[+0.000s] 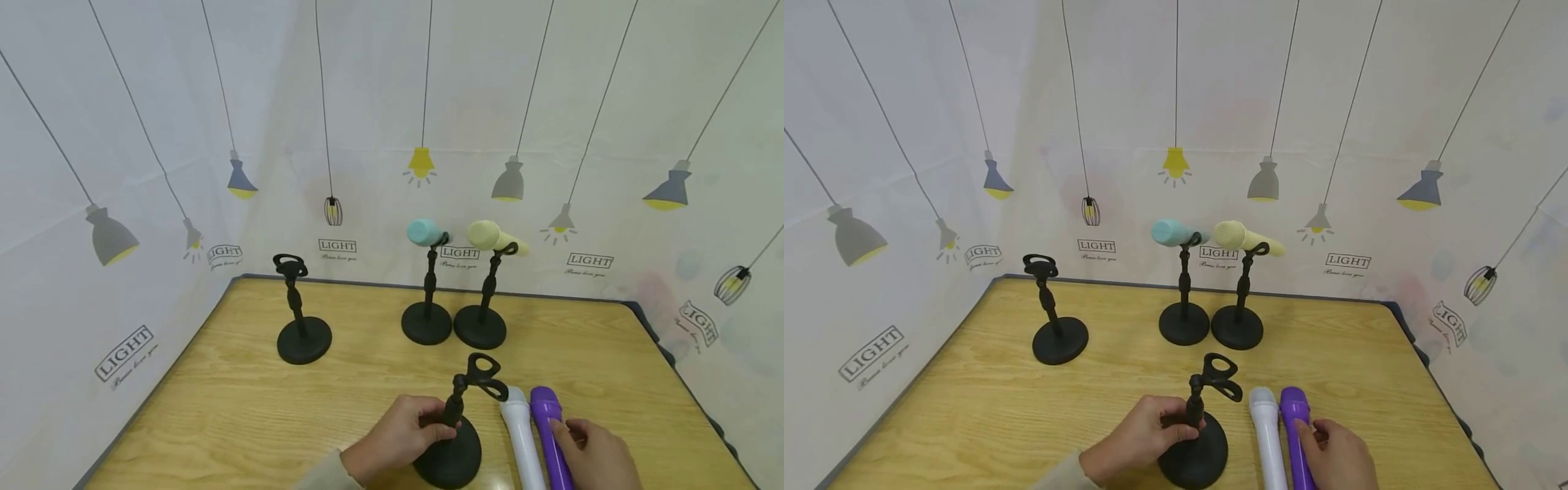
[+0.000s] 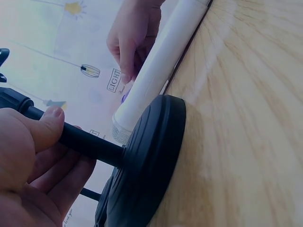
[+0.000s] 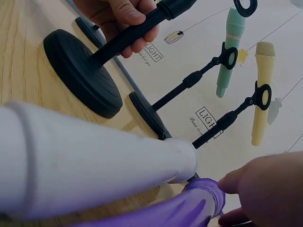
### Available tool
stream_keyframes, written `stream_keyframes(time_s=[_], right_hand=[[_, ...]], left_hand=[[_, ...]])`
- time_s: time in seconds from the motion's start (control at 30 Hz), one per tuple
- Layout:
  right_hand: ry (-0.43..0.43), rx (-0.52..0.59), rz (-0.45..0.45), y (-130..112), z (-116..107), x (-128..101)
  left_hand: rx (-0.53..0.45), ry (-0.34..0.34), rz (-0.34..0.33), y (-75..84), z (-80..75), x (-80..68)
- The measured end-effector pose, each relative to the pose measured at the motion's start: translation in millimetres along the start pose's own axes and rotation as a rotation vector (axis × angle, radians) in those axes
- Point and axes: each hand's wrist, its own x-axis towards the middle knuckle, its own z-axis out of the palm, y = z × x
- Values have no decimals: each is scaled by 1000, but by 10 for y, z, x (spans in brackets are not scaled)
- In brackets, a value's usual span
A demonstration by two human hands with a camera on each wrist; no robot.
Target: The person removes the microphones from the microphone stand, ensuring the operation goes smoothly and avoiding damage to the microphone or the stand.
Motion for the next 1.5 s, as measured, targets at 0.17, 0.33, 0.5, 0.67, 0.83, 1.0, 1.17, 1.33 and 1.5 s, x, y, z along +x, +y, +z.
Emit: stream_keyframes(time_s=[0.17,0.33,0.5,0.67,0.83,1.0,1.17,1.33,1.5], right_hand=[[157,5,-79,-61,-8,-98],[394,67,-331,-194,68,-169],[467,158,-534,-325,163,-179],[357,221,-512,-480,190,-210],[245,322,-471,-628,206,-245],[184,428,-495,-737,239,-253],[118,529,-599,-822,290,-255],[70,632,-658,-902,373,-293],[-6,718,-681,-990,423,-328]], left_hand=[[11,-20,27,-12,-12,-15],[-4,-23,33,-27,-16,-27],[-25,-25,23,-25,-17,-33],[-55,-26,5,-28,-18,-33],[-57,-30,4,-52,-21,-28],[-52,-28,-11,-85,-25,-30],[-58,-23,-29,-90,-27,-41],[-71,-25,-16,-99,-31,-47],[-70,-34,-6,-128,-33,-47]])
